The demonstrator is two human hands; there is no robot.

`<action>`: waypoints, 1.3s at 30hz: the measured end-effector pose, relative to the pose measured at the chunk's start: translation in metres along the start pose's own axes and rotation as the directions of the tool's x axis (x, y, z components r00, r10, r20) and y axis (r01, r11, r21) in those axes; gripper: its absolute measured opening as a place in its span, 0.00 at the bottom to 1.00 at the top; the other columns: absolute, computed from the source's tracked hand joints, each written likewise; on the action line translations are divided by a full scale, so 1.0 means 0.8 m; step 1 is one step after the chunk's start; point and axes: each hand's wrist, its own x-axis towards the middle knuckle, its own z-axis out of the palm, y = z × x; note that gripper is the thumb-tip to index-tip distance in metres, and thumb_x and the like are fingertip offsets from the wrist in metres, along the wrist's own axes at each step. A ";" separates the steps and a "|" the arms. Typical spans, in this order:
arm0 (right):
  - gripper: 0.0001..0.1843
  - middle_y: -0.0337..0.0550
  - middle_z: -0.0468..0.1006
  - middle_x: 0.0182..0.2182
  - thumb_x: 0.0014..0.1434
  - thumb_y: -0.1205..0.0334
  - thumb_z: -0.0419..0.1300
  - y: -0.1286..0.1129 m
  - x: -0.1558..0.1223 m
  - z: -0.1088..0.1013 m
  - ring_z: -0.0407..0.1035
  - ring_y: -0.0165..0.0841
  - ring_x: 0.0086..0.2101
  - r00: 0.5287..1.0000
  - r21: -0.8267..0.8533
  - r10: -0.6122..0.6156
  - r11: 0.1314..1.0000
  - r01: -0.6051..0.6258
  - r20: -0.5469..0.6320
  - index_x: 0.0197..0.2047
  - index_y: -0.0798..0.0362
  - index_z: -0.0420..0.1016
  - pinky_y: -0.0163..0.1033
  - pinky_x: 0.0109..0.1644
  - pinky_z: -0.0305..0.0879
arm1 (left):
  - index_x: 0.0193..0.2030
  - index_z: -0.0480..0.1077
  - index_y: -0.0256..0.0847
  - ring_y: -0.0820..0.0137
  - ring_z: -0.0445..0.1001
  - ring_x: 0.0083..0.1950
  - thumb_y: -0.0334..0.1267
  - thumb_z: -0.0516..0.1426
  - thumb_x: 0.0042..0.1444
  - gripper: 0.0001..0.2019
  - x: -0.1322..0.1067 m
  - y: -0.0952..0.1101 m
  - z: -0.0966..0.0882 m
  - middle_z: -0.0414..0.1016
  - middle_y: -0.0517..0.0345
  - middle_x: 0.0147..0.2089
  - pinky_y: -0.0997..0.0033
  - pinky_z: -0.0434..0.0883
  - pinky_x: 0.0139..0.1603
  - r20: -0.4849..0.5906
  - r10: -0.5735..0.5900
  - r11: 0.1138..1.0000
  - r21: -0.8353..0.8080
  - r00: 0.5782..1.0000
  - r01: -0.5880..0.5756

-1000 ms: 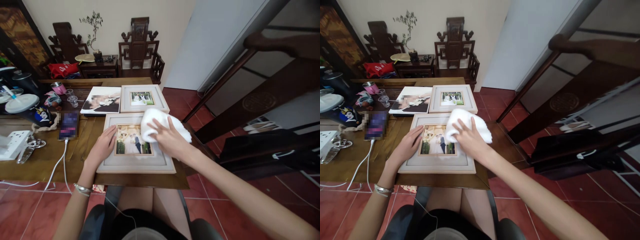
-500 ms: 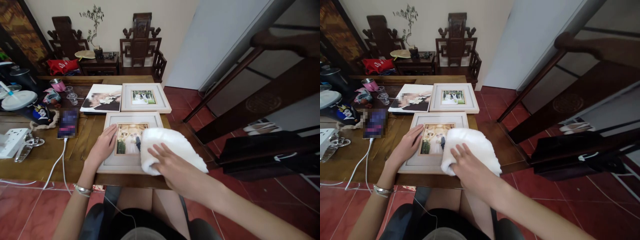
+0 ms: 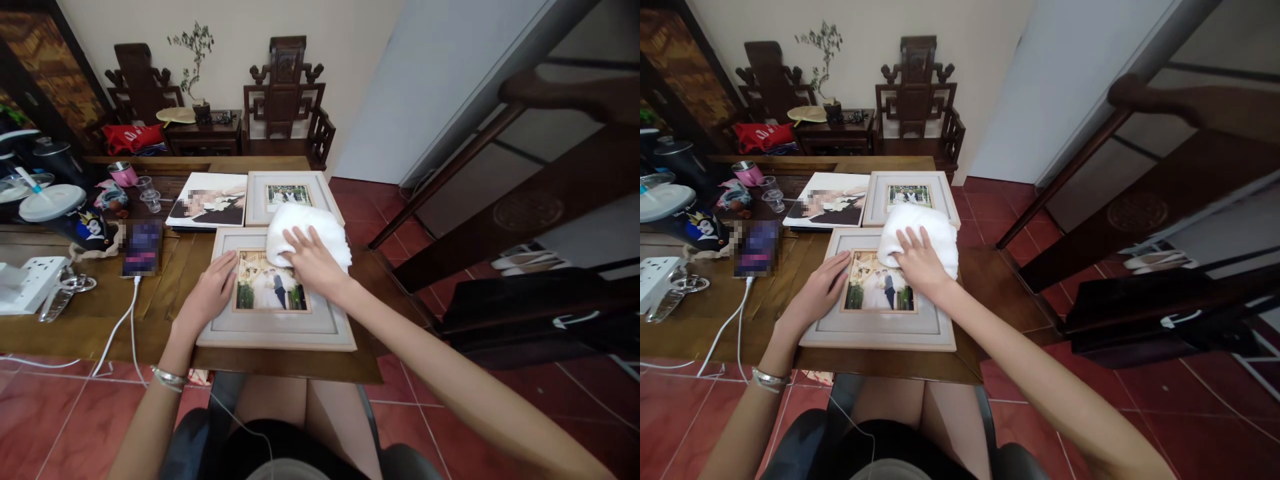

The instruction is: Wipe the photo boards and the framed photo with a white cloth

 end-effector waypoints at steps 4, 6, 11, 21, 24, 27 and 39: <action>0.24 0.66 0.61 0.64 0.55 0.77 0.53 -0.014 -0.022 -0.016 0.54 0.57 0.64 0.992 -0.007 -0.087 0.996 0.088 0.090 0.54 0.63 0.76 0.63 0.67 0.44 | 0.64 0.64 0.32 0.60 0.61 0.69 0.38 0.45 0.67 0.22 0.001 0.002 0.000 0.65 0.41 0.66 0.52 0.59 0.70 -0.009 0.007 1.000 -0.010 1.000 -0.007; 0.24 0.66 0.64 0.62 0.54 0.76 0.53 -0.028 -0.050 -0.032 0.57 0.55 0.62 0.980 0.058 -0.146 0.989 0.139 0.137 0.52 0.62 0.78 0.62 0.66 0.46 | 0.63 0.64 0.32 0.60 0.61 0.69 0.38 0.45 0.67 0.22 0.002 0.003 0.000 0.65 0.41 0.66 0.53 0.59 0.70 -0.012 0.005 1.000 -0.016 1.000 -0.005; 0.24 0.61 0.70 0.58 0.49 0.79 0.54 -0.058 -0.115 -0.077 0.64 0.49 0.58 0.920 0.274 -0.294 0.936 0.222 0.260 0.48 0.58 0.80 0.55 0.65 0.56 | 0.64 0.63 0.33 0.62 0.60 0.69 0.37 0.45 0.67 0.22 0.001 0.005 0.000 0.64 0.42 0.67 0.52 0.59 0.70 -0.011 -0.014 1.000 -0.023 1.000 0.014; 0.29 0.64 0.58 0.66 0.53 0.79 0.53 -0.047 -0.051 -0.026 0.52 0.54 0.65 0.986 0.232 -0.132 0.967 0.105 0.104 0.58 0.61 0.72 0.60 0.67 0.48 | 0.65 0.62 0.34 0.62 0.59 0.70 0.38 0.45 0.67 0.22 0.000 0.003 0.001 0.63 0.42 0.67 0.51 0.59 0.69 0.007 -0.020 1.000 -0.012 1.000 0.020; 0.28 0.61 0.53 0.68 0.55 0.79 0.52 -0.026 -0.012 -0.005 0.45 0.56 0.67 0.999 0.105 -0.032 0.994 0.032 0.001 0.58 0.60 0.73 0.63 0.68 0.44 | 0.65 0.62 0.36 0.61 0.59 0.69 0.38 0.45 0.67 0.22 -0.001 0.001 0.002 0.63 0.43 0.67 0.49 0.60 0.69 -0.003 -0.022 1.000 -0.020 1.000 0.022; 0.28 0.58 0.53 0.69 0.55 0.80 0.52 -0.019 0.006 0.002 0.45 0.58 0.66 1.000 0.058 -0.002 0.998 0.003 -0.004 0.58 0.57 0.74 0.67 0.66 0.45 | 0.65 0.63 0.39 0.62 0.60 0.69 0.38 0.45 0.67 0.21 -0.002 0.000 0.002 0.64 0.45 0.67 0.49 0.60 0.69 -0.015 -0.019 0.999 -0.035 1.000 0.018; 0.32 0.55 0.52 0.69 0.51 0.82 0.51 -0.073 -0.110 -0.081 0.45 0.57 0.66 0.869 0.449 -0.332 0.881 0.147 0.367 0.57 0.56 0.74 0.63 0.64 0.55 | 0.65 0.61 0.34 0.62 0.59 0.70 0.38 0.44 0.67 0.22 -0.001 0.007 0.001 0.62 0.42 0.68 0.52 0.58 0.70 0.004 -0.049 0.998 -0.048 0.999 0.049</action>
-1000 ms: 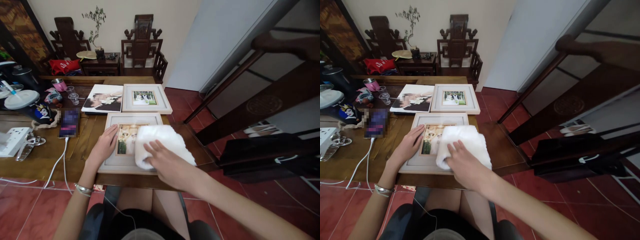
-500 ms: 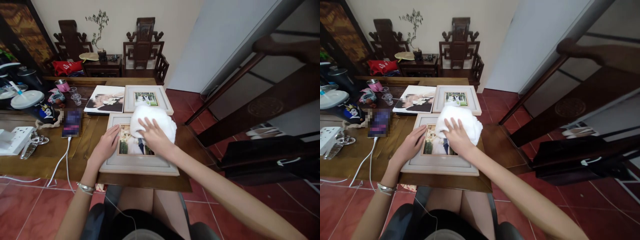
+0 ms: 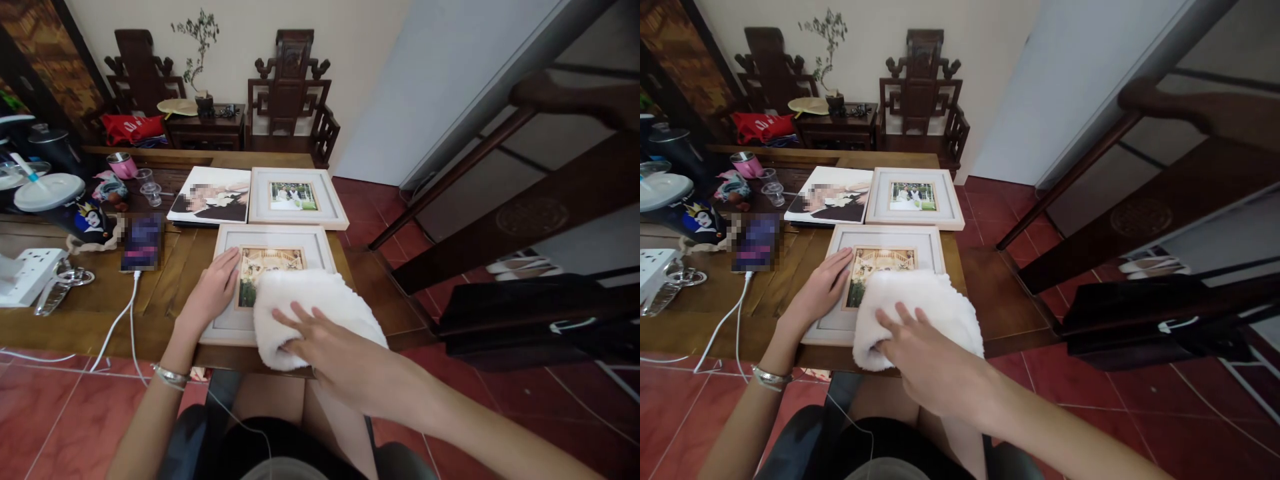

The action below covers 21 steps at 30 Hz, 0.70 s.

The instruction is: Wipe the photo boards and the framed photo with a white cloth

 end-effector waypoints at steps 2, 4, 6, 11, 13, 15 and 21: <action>0.31 0.55 0.54 0.69 0.51 0.81 0.51 -0.001 0.004 0.006 0.46 0.56 0.66 0.998 0.024 -0.026 0.999 0.027 -0.051 0.57 0.55 0.74 0.63 0.64 0.55 | 0.65 0.61 0.35 0.62 0.58 0.70 0.38 0.44 0.68 0.22 0.000 0.000 0.000 0.62 0.43 0.68 0.51 0.59 0.70 0.003 -0.003 1.000 0.004 1.000 0.003; 0.33 0.54 0.54 0.69 0.50 0.81 0.51 0.009 0.020 0.011 0.44 0.56 0.67 0.991 0.023 -0.021 0.999 0.024 -0.131 0.57 0.54 0.74 0.66 0.64 0.52 | 0.66 0.61 0.36 0.62 0.58 0.70 0.38 0.43 0.68 0.22 -0.001 -0.001 0.000 0.61 0.43 0.68 0.51 0.59 0.69 0.009 -0.001 1.000 0.012 1.000 0.001; 0.34 0.54 0.53 0.69 0.50 0.82 0.51 0.030 0.046 0.012 0.41 0.57 0.67 0.976 -0.014 0.009 1.000 -0.013 -0.216 0.59 0.53 0.73 0.68 0.65 0.47 | 0.66 0.60 0.36 0.62 0.58 0.70 0.38 0.43 0.68 0.22 -0.001 -0.001 0.000 0.61 0.43 0.68 0.51 0.59 0.69 0.016 0.002 1.000 0.024 1.000 -0.003; 0.32 0.54 0.48 0.70 0.52 0.81 0.51 0.094 0.111 -0.007 0.35 0.61 0.68 0.868 -0.154 0.148 0.957 -0.247 -0.474 0.60 0.57 0.72 0.77 0.63 0.37 | 0.66 0.61 0.36 0.61 0.58 0.70 0.39 0.43 0.68 0.22 -0.001 -0.005 0.001 0.61 0.43 0.68 0.49 0.59 0.69 0.023 0.001 1.000 0.030 1.000 -0.002; 0.31 0.53 0.48 0.70 0.53 0.81 0.51 0.105 0.125 -0.012 0.34 0.62 0.67 0.866 -0.177 0.136 0.953 -0.248 -0.480 0.60 0.57 0.72 0.78 0.63 0.38 | 0.65 0.61 0.37 0.61 0.58 0.70 0.38 0.44 0.68 0.22 -0.002 -0.007 0.001 0.62 0.44 0.68 0.49 0.60 0.69 0.019 0.009 1.000 0.023 1.000 -0.009; 0.31 0.51 0.48 0.70 0.53 0.81 0.50 0.102 0.128 -0.010 0.33 0.62 0.67 0.894 -0.205 0.093 0.958 -0.200 -0.438 0.59 0.58 0.72 0.77 0.63 0.38 | 0.65 0.61 0.37 0.61 0.58 0.70 0.38 0.43 0.68 0.22 -0.001 -0.007 0.002 0.62 0.43 0.68 0.48 0.59 0.69 0.006 0.009 1.000 0.012 1.000 -0.009; 0.34 0.46 0.49 0.70 0.50 0.83 0.48 0.043 0.069 0.005 0.36 0.59 0.68 0.978 -0.107 0.000 0.994 -0.022 -0.207 0.58 0.55 0.73 0.73 0.65 0.44 | 0.65 0.61 0.34 0.62 0.58 0.70 0.36 0.42 0.67 0.23 -0.001 -0.002 0.000 0.62 0.42 0.68 0.51 0.59 0.70 0.009 0.003 1.000 -0.004 1.000 -0.003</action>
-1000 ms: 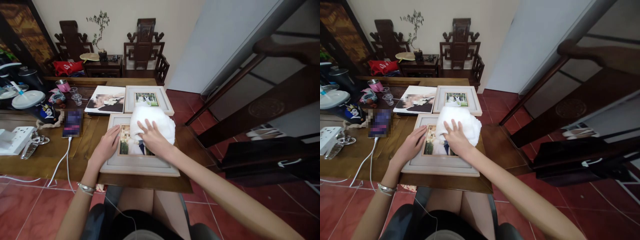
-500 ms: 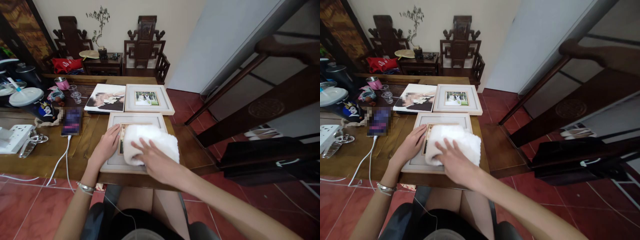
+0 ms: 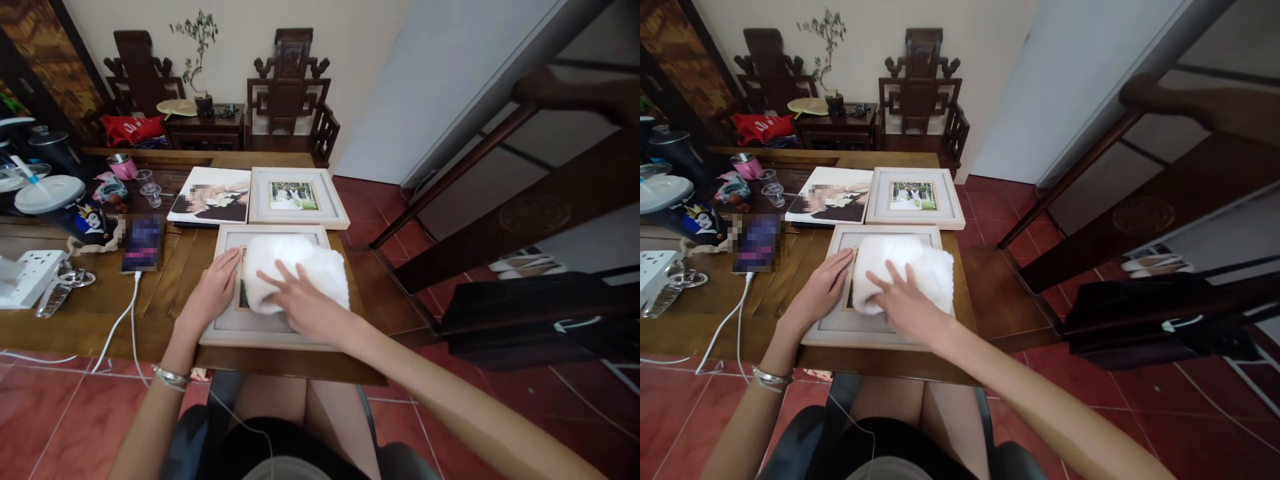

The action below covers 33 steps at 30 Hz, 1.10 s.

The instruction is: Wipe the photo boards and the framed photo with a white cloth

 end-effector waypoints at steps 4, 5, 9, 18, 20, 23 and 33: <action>0.38 0.42 0.52 0.69 0.46 0.84 0.48 -0.029 -0.050 -0.025 0.39 0.51 0.68 0.982 0.198 -0.116 0.976 0.085 0.149 0.56 0.51 0.75 0.66 0.66 0.50 | 0.66 0.61 0.36 0.62 0.59 0.70 0.35 0.43 0.67 0.23 0.000 0.001 -0.001 0.62 0.44 0.68 0.51 0.58 0.70 -0.005 0.002 1.000 -0.002 1.000 -0.002; 0.37 0.41 0.53 0.69 0.46 0.84 0.48 -0.033 -0.057 -0.029 0.40 0.49 0.68 0.976 0.239 -0.143 0.966 0.100 0.167 0.55 0.50 0.75 0.64 0.66 0.51 | 0.66 0.61 0.37 0.62 0.59 0.70 0.36 0.43 0.67 0.23 0.000 0.001 0.000 0.62 0.44 0.68 0.51 0.58 0.70 -0.005 -0.001 1.000 -0.004 1.000 0.001; 0.36 0.42 0.56 0.68 0.46 0.83 0.47 -0.032 -0.052 -0.018 0.39 0.47 0.68 0.987 0.276 -0.132 0.956 0.103 0.089 0.54 0.51 0.76 0.65 0.67 0.47 | 0.66 0.60 0.39 0.63 0.57 0.71 0.36 0.41 0.67 0.23 -0.002 -0.001 0.000 0.61 0.46 0.69 0.50 0.57 0.70 0.011 -0.014 0.999 -0.029 1.000 0.015; 0.32 0.45 0.40 0.72 0.54 0.81 0.51 0.010 0.086 -0.003 0.25 0.62 0.68 0.978 0.004 0.166 0.986 -0.167 -0.130 0.60 0.54 0.69 0.81 0.60 0.42 | 0.73 0.39 0.36 0.60 0.46 0.74 0.49 0.41 0.68 0.31 0.002 0.008 -0.011 0.44 0.42 0.75 0.52 0.49 0.73 -0.003 -0.080 0.982 -0.172 0.997 0.078; 0.31 0.45 0.42 0.72 0.56 0.79 0.51 0.005 0.095 -0.012 0.27 0.62 0.68 0.985 -0.012 0.145 0.989 -0.147 -0.094 0.61 0.53 0.69 0.82 0.59 0.42 | 0.73 0.40 0.38 0.60 0.45 0.75 0.51 0.41 0.68 0.32 0.001 0.008 -0.012 0.43 0.44 0.75 0.53 0.47 0.73 -0.013 -0.072 0.981 -0.180 0.997 0.069; 0.33 0.44 0.44 0.72 0.53 0.82 0.50 -0.015 0.074 -0.017 0.30 0.61 0.68 0.996 -0.004 0.092 0.996 -0.092 0.017 0.60 0.52 0.70 0.80 0.60 0.43 | 0.73 0.42 0.39 0.60 0.45 0.75 0.52 0.39 0.68 0.31 -0.002 0.007 -0.012 0.44 0.45 0.75 0.54 0.47 0.73 -0.031 -0.049 0.983 -0.179 0.998 0.043; 0.34 0.43 0.54 0.69 0.47 0.85 0.46 -0.045 -0.059 -0.044 0.36 0.50 0.69 0.958 0.220 -0.058 0.975 -0.006 0.280 0.53 0.54 0.76 0.72 0.65 0.46 | 0.62 0.65 0.32 0.58 0.55 0.71 0.37 0.44 0.67 0.21 0.002 -0.001 0.002 0.65 0.41 0.65 0.49 0.56 0.71 -0.059 0.002 1.000 0.014 0.998 -0.001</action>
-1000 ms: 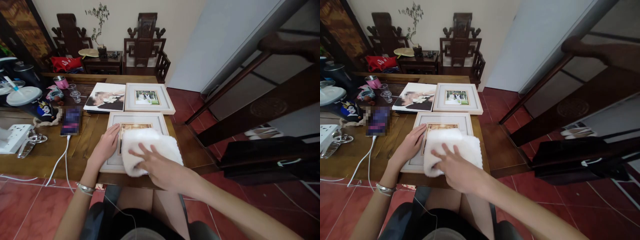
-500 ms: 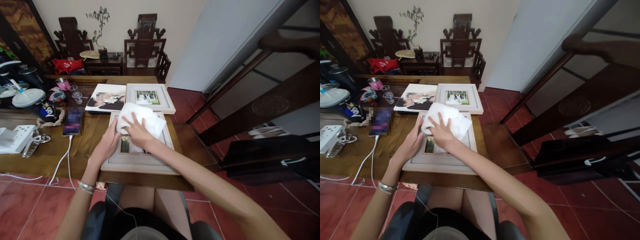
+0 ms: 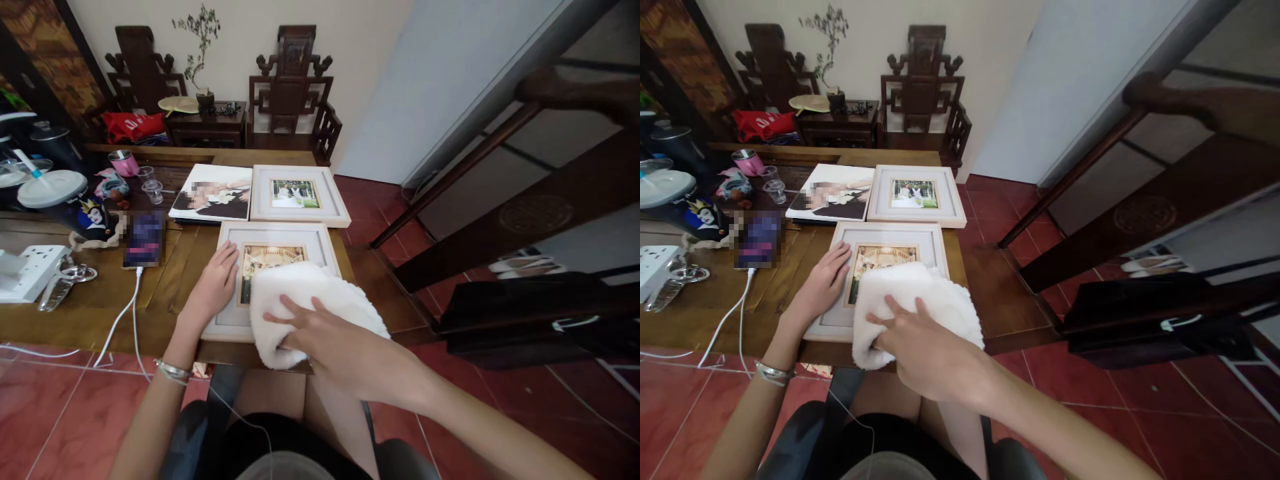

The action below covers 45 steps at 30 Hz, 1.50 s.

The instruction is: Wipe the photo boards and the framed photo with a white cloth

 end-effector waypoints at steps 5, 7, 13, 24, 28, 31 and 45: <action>0.29 0.46 0.53 0.69 0.50 0.80 0.50 -0.008 0.021 0.001 0.36 0.56 0.68 0.995 -0.066 -0.098 0.993 0.098 -0.001 0.53 0.56 0.76 0.76 0.63 0.45 | 0.64 0.63 0.32 0.60 0.55 0.72 0.30 0.43 0.64 0.22 -0.003 0.000 0.000 0.60 0.41 0.69 0.52 0.58 0.70 0.010 0.002 1.000 -0.016 1.000 -0.002; 0.28 0.49 0.54 0.69 0.50 0.78 0.53 -0.015 0.039 0.009 0.37 0.61 0.67 0.991 -0.098 -0.126 0.988 0.122 -0.036 0.53 0.56 0.76 0.79 0.60 0.45 | 0.64 0.62 0.33 0.61 0.57 0.71 0.28 0.45 0.63 0.24 -0.003 -0.001 -0.002 0.59 0.42 0.69 0.53 0.58 0.70 0.036 0.004 0.999 -0.037 0.999 -0.002; 0.22 0.49 0.65 0.64 0.50 0.77 0.53 -0.011 0.036 0.021 0.46 0.57 0.66 0.987 -0.075 -0.035 0.997 0.023 -0.159 0.45 0.56 0.79 0.73 0.63 0.46 | 0.63 0.65 0.34 0.62 0.60 0.69 0.26 0.45 0.61 0.24 -0.003 -0.005 -0.002 0.65 0.44 0.66 0.53 0.59 0.70 0.029 0.030 0.999 -0.029 0.999 -0.029; 0.22 0.50 0.73 0.58 0.46 0.81 0.53 0.011 -0.006 0.018 0.58 0.52 0.62 0.981 -0.158 0.003 0.987 -0.034 -0.195 0.39 0.58 0.83 0.56 0.69 0.49 | 0.63 0.65 0.36 0.61 0.59 0.70 0.24 0.45 0.60 0.25 -0.005 0.000 0.003 0.63 0.45 0.67 0.50 0.60 0.69 0.033 -0.025 1.000 0.002 0.999 0.025; 0.22 0.52 0.68 0.62 0.49 0.77 0.55 -0.004 0.040 0.024 0.51 0.56 0.65 0.968 -0.137 -0.143 0.984 0.116 -0.207 0.44 0.59 0.82 0.60 0.69 0.45 | 0.63 0.64 0.37 0.62 0.59 0.70 0.24 0.45 0.60 0.26 -0.005 -0.001 0.001 0.63 0.45 0.67 0.51 0.60 0.69 0.025 -0.011 1.000 0.002 1.000 0.011; 0.22 0.55 0.67 0.62 0.51 0.75 0.55 -0.010 0.062 0.030 0.50 0.57 0.65 0.956 -0.146 -0.177 0.978 0.145 -0.232 0.48 0.60 0.80 0.63 0.68 0.44 | 0.63 0.64 0.36 0.62 0.59 0.70 0.24 0.46 0.59 0.26 -0.005 -0.002 -0.003 0.63 0.45 0.67 0.52 0.60 0.69 0.052 0.003 1.000 0.000 0.999 -0.003; 0.26 0.45 0.71 0.59 0.38 0.82 0.49 0.065 -0.076 0.056 0.51 0.47 0.66 0.918 -0.062 0.106 0.988 -0.139 -0.382 0.33 0.53 0.82 0.64 0.69 0.44 | 0.63 0.65 0.36 0.62 0.58 0.70 0.19 0.44 0.52 0.31 -0.004 -0.007 -0.003 0.62 0.46 0.68 0.48 0.59 0.70 0.078 0.027 1.000 0.013 0.997 -0.028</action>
